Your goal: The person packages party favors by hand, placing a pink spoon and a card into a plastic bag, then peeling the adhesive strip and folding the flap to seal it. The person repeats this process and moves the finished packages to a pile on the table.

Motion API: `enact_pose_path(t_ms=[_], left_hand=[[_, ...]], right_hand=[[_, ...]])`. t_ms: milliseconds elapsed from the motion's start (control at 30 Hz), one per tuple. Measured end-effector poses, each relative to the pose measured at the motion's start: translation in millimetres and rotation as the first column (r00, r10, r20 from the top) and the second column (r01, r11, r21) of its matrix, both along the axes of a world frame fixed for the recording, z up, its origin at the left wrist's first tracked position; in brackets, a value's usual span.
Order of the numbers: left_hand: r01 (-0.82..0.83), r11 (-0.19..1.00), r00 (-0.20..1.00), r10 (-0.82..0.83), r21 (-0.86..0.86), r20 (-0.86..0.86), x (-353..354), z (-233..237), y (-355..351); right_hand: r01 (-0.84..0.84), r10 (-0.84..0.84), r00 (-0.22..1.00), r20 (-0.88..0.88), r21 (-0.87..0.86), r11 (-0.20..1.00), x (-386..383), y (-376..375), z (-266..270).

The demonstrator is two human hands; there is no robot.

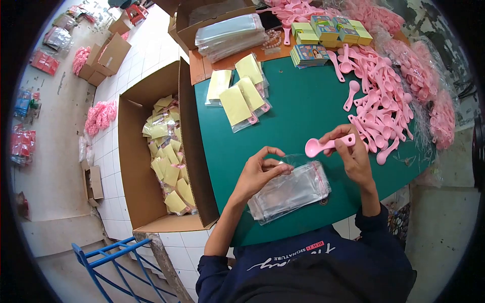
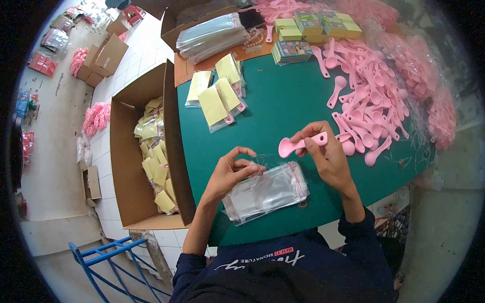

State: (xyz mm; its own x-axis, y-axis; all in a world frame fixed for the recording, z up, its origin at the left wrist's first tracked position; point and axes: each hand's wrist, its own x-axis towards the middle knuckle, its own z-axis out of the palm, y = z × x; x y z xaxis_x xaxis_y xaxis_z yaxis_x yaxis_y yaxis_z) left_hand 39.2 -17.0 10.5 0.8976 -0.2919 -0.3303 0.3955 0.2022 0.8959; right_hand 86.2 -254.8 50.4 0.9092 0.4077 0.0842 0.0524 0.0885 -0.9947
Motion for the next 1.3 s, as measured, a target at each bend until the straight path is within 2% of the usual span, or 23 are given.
enact_pose_path(t_ms=[133,233,333,433,533,633,833,933,1033,1133,1233,1300], left_hand=[[0.077,0.997,0.997,-0.077,-0.022,0.003,-1,2,2],[0.125,0.992,0.992,-0.125,0.02,-0.001,-3,4,2],[0.155,0.988,0.987,-0.155,0.002,0.039,-3,-1,4],[0.108,0.991,0.994,-0.108,-0.076,0.0,-6,7,-3],[0.137,0.99,0.989,-0.138,0.023,0.056,-7,4,-5],[0.086,0.996,0.993,-0.089,0.038,0.073,-6,7,-3],[0.023,0.978,0.998,-0.01,-0.208,0.066,0,11,3],[-0.002,0.983,0.974,0.044,-0.185,0.222,2,18,0],[0.11,0.994,0.976,-0.105,-0.018,0.192,1,20,15],[0.247,0.955,0.938,-0.278,0.163,0.206,4,20,23],[0.111,0.99,0.946,-0.133,0.091,0.294,6,24,20],[0.05,0.999,0.936,-0.051,0.01,0.348,7,23,18]], right_hand=[[-0.113,0.113,0.994,-0.009,-0.042,0.993,1,2,-3],[-0.234,0.23,0.972,0.041,0.146,0.961,0,4,-4],[-0.32,0.328,0.942,-0.072,0.105,0.942,-1,5,-1],[-0.327,0.346,0.93,-0.126,0.15,0.933,-3,14,3],[-0.223,0.218,0.975,-0.046,-0.134,0.966,-4,21,10],[-0.129,0.159,0.986,0.051,-0.377,0.917,-1,18,14],[-0.22,0.401,0.89,0.219,-0.564,0.796,1,31,33],[-0.16,0.307,0.922,0.235,-0.49,0.857,0,40,37],[-0.01,0.24,0.865,0.441,-0.463,0.887,5,37,30],[0.047,0.11,0.862,0.495,-0.294,0.955,5,41,27],[-0.038,0.208,0.845,0.493,-0.334,0.942,11,46,39],[-0.189,0.423,0.675,0.605,-0.413,0.891,28,49,46]])
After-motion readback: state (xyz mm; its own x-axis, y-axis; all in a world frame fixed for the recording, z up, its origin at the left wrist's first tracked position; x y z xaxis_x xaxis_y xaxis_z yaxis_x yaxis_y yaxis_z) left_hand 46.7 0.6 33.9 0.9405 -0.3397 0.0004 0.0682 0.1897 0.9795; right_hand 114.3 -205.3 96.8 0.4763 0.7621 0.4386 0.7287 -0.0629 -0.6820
